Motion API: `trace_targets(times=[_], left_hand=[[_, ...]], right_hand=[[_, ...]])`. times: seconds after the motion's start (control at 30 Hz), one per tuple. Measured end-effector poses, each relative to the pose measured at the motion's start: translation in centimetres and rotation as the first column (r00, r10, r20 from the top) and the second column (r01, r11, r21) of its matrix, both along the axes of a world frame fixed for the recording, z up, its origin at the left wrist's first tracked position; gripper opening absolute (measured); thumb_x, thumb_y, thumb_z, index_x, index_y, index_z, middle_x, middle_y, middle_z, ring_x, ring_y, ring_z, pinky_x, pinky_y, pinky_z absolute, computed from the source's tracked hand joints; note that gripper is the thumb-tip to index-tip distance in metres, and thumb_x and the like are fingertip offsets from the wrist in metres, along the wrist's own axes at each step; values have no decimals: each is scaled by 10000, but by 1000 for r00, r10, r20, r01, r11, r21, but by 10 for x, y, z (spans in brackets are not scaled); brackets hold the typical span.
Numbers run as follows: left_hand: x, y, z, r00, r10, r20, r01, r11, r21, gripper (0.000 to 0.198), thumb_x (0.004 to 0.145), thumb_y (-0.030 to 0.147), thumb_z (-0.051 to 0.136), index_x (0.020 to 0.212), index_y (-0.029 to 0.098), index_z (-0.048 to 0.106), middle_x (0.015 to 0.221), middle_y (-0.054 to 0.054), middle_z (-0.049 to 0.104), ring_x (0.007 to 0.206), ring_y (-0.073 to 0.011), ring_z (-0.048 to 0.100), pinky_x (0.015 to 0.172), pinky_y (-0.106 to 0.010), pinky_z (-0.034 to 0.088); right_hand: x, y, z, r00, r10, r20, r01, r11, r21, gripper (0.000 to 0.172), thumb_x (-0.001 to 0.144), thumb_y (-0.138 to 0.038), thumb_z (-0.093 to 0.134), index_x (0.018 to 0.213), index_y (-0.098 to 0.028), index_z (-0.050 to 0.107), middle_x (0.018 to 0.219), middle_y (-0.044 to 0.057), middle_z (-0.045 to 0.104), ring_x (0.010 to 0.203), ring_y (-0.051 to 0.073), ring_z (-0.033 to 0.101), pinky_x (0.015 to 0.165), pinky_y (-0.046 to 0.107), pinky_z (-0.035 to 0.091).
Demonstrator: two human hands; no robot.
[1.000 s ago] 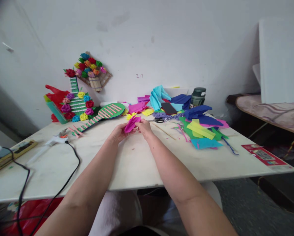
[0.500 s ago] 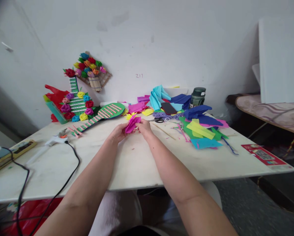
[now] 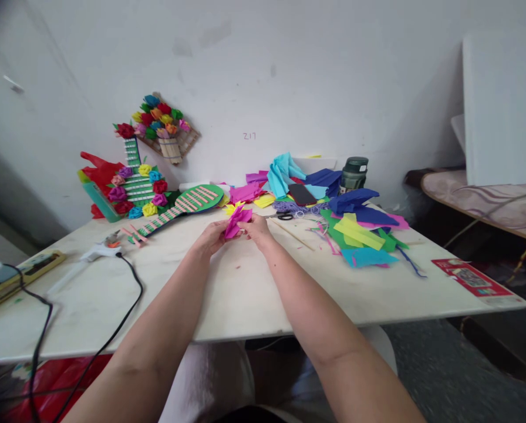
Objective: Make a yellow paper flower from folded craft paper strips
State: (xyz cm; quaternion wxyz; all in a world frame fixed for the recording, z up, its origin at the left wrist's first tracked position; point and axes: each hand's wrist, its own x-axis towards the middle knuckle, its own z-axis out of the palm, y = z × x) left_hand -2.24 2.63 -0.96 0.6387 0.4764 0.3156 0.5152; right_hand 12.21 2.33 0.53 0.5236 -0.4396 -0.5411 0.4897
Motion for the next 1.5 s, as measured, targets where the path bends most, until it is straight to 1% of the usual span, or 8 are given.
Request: trace_targets(times=[0.17, 0.43, 0.7, 0.9, 1.1, 1.27, 1.37, 1.5], left_hand=[[0, 3, -2, 1000, 0, -1, 0, 1000, -5, 201, 689, 212, 609, 821, 64, 646, 761, -112, 669, 648, -176, 638, 718, -328, 517], [3, -8, 7, 1000, 8, -17, -8, 1000, -10, 201, 690, 221, 620, 818, 67, 642, 762, -97, 663, 644, -156, 631, 680, -281, 520], [3, -6, 6, 998, 36, -47, -36, 999, 4, 227, 625, 244, 685, 770, 72, 657, 721, -94, 665, 651, -163, 626, 703, -298, 500], [4, -6, 6, 992, 97, -80, -93, 995, 44, 288, 525, 233, 748, 746, 67, 668, 700, -75, 659, 626, -135, 605, 713, -294, 486], [6, -5, 8, 976, 163, -146, -145, 982, 125, 387, 506, 290, 754, 816, 74, 671, 722, -69, 660, 617, -125, 591, 672, -275, 482], [6, -3, 7, 939, 272, -208, -227, 949, 217, 410, 522, 297, 739, 873, 101, 663, 718, -43, 659, 607, -104, 578, 629, -237, 468], [6, -4, 8, 960, 222, -171, -191, 965, 181, 396, 538, 294, 731, 874, 96, 657, 757, -53, 659, 640, -116, 588, 664, -256, 481], [5, -7, 12, 990, 136, -41, -135, 991, 13, 340, 601, 352, 681, 814, 89, 649, 803, -83, 653, 676, -153, 599, 669, -319, 516]], right_hand=[[0, 0, 0, 999, 6, -53, -8, 999, -37, 133, 679, -286, 563, 720, -161, 543, 534, -41, 523, 403, 53, 445, 327, 153, 344], [1, -1, 3, 997, 16, -73, -19, 999, -41, 188, 689, -344, 560, 700, -157, 546, 550, -23, 533, 406, 63, 458, 320, 162, 344], [1, 3, -3, 1000, -1, -13, 0, 1000, -22, 78, 601, -180, 545, 673, -155, 558, 527, -29, 532, 432, 79, 483, 329, 166, 366], [1, 5, -1, 1000, -9, -22, 8, 999, -38, 81, 612, -177, 521, 671, -142, 563, 519, -28, 536, 412, 71, 469, 329, 166, 366], [2, 6, 0, 992, -5, -126, -3, 998, -67, 247, 697, -370, 511, 727, -129, 556, 563, -10, 548, 365, 59, 436, 307, 180, 369], [2, 8, -2, 995, -90, -34, 87, 994, -72, 113, 627, -228, 577, 688, -134, 559, 513, -29, 539, 333, 53, 416, 293, 176, 365], [1, 8, -2, 993, -82, -83, 76, 994, -82, 79, 620, -169, 561, 691, -136, 558, 478, -42, 529, 329, 55, 427, 308, 176, 386], [0, 7, -1, 983, -39, -177, 23, 995, -96, 66, 626, -144, 549, 691, -136, 543, 448, -46, 520, 343, 71, 466, 331, 184, 414]])
